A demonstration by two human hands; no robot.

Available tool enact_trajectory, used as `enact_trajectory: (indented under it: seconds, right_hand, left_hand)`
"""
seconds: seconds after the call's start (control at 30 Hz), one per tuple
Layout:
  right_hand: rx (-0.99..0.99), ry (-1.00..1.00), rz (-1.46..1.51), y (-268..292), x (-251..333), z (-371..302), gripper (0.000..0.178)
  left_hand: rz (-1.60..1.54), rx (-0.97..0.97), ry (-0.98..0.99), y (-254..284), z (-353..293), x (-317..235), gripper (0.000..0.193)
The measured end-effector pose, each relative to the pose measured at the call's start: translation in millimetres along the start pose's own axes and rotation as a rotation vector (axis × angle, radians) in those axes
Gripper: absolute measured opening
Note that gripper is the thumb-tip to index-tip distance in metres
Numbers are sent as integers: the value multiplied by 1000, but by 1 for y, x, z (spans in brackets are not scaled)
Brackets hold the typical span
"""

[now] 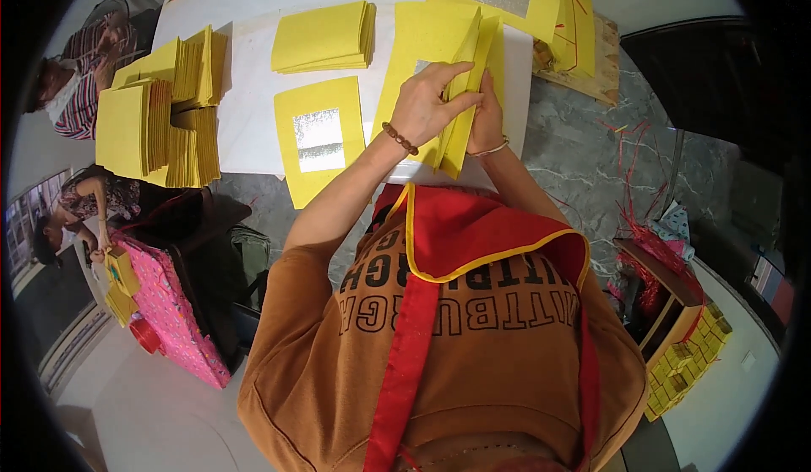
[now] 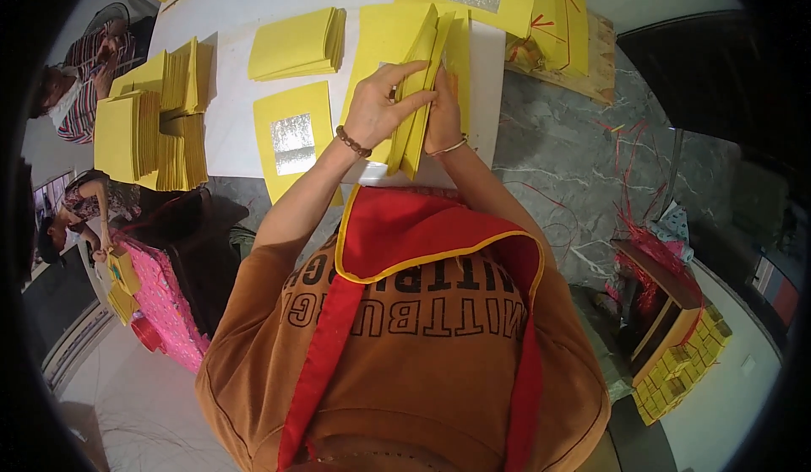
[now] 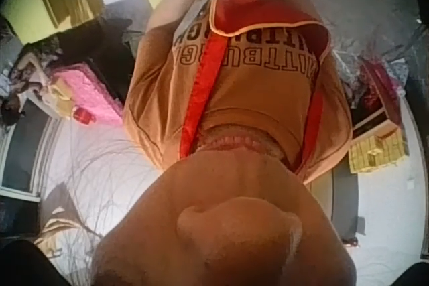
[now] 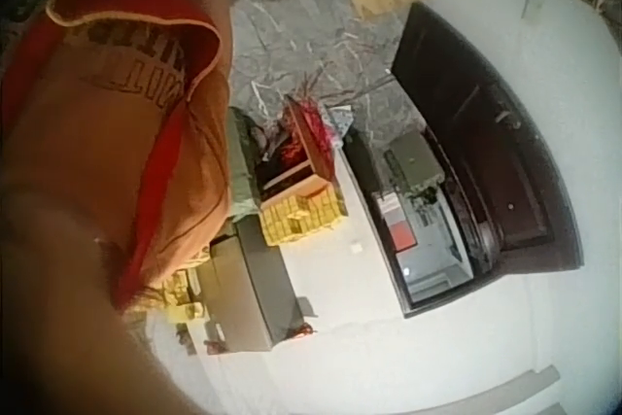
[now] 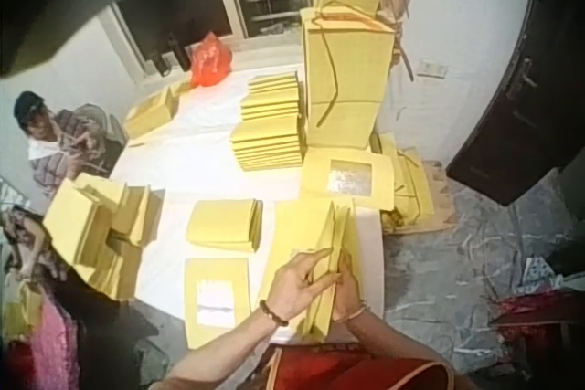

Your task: Folding and stacking traditional yellow joss paper.

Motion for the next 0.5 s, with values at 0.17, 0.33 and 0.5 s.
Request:
enact_trajectory:
  seconds: [0.17,0.33,0.5]
  right_hand:
    - [22,-56,65,-5,0,-2,35]
    - [-9,-66,32,6,-3,1,31]
    - [-32,-37,25,8,-3,2,33]
  left_hand:
    - [-35,25,21,2,0,3,39]
    - [-76,31,98,6,-1,5,30]
    - [-85,26,88,5,-2,9,28]
Point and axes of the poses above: each hand's wrist, its own z-axis towards the middle knuckle, its own y-axis out of the back of the hand, x = y × z, the point moved 5 cm from there along z, towards the middle knuckle, and after that the axes turned 7 degrees about -z, right-handed, at the moved point
